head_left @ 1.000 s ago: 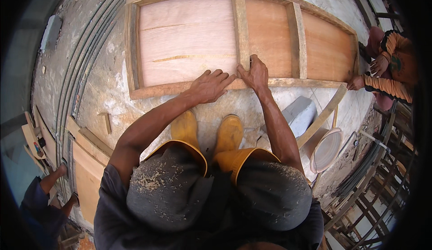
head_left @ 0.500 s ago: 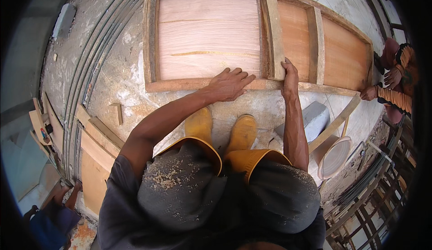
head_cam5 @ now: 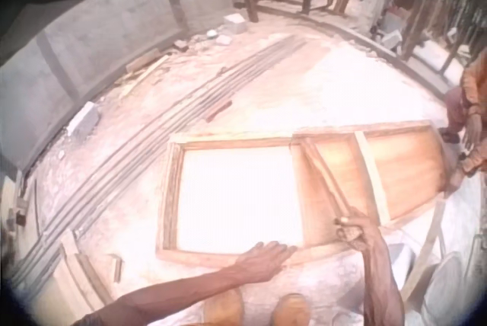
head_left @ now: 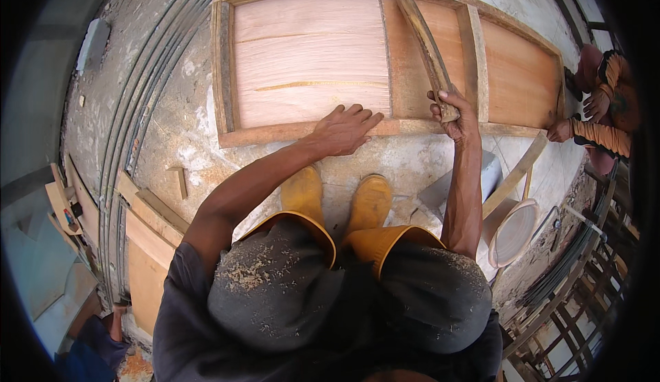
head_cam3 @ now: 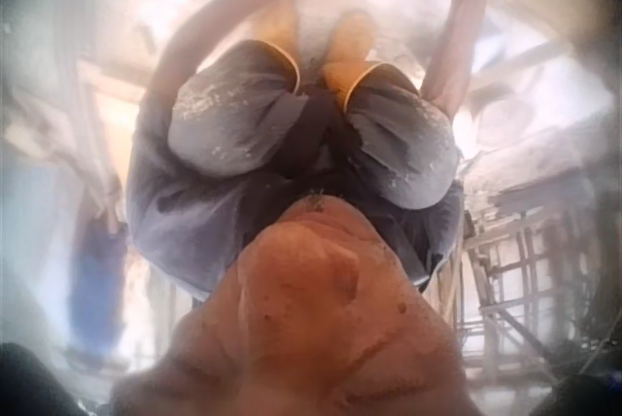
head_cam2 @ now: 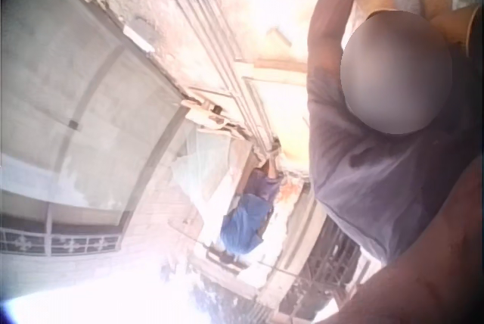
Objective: The person assembles a wooden frame by aligning wood pieces, retrieving nails from a bucket, and securing a wooden block inside the frame using a hammer.
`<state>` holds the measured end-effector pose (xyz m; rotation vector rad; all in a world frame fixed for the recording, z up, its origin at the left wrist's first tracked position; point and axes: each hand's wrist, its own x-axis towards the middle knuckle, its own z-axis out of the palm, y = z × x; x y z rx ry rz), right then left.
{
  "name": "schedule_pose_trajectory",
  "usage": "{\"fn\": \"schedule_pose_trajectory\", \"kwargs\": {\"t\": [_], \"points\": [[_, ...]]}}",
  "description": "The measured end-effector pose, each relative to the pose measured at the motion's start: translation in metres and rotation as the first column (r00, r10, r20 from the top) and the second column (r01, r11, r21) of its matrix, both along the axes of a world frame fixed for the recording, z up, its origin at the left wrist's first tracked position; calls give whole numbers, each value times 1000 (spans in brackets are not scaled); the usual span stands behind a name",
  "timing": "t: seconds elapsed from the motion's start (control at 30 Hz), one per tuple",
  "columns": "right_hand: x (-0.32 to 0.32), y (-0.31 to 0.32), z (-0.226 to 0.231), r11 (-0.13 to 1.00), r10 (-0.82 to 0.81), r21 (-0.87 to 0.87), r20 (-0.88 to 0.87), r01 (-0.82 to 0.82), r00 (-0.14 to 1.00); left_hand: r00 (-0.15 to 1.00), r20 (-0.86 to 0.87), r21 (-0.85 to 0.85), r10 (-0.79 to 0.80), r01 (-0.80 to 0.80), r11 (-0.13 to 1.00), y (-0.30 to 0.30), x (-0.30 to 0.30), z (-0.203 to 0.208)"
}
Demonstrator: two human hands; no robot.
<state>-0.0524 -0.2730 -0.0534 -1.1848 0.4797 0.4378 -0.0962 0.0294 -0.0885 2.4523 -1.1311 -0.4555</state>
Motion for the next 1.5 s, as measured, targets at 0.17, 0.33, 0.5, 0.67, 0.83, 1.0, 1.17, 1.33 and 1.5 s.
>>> {"fn": "schedule_pose_trajectory", "kwargs": {"t": [0.17, 0.33, 0.5, 0.67, 0.83, 1.0, 1.17, 1.33, 1.5], "points": [[3, 5, 0, 888, 122, -436, -84, -146, 989, 999, -45, 0, 1, -1, 1000, 0, 0, 2], [1, 25, -18, 746, 78, -664, 163, 51, 984, 999, -49, 11, 5, -4, 1000, -1, 0, 2], [-8, 43, -25, 761, 128, -649, 114, -24, 985, 1000, 10, -20, 4, -4, 1000, -2, 0, 2], [-8, 55, -25, 717, 189, -697, 197, 1, 962, 997, 57, 0, -46, 46, 999, -3, 0, -3], [1, 76, -21, 665, 209, -747, 187, 1, 960, 993, 104, -21, -49, 51, 998, -3, 0, -8], [1, 88, -18, 586, 261, -808, 118, -60, 958, 993, 105, -3, -60, 60, 998, -2, 0, -4], [4, 97, -23, 546, 265, -836, 124, -43, 956, 989, 139, -42, -43, 49, 998, -2, 0, -6], [4, 101, -31, 521, 254, -853, 111, -39, 961, 998, 30, -2, -49, 49, 999, -4, 2, 2], [3, 98, -38, 468, 310, -884, 163, -1, 937, 991, 132, -55, -38, 46, 997, -3, 2, -4]]}}
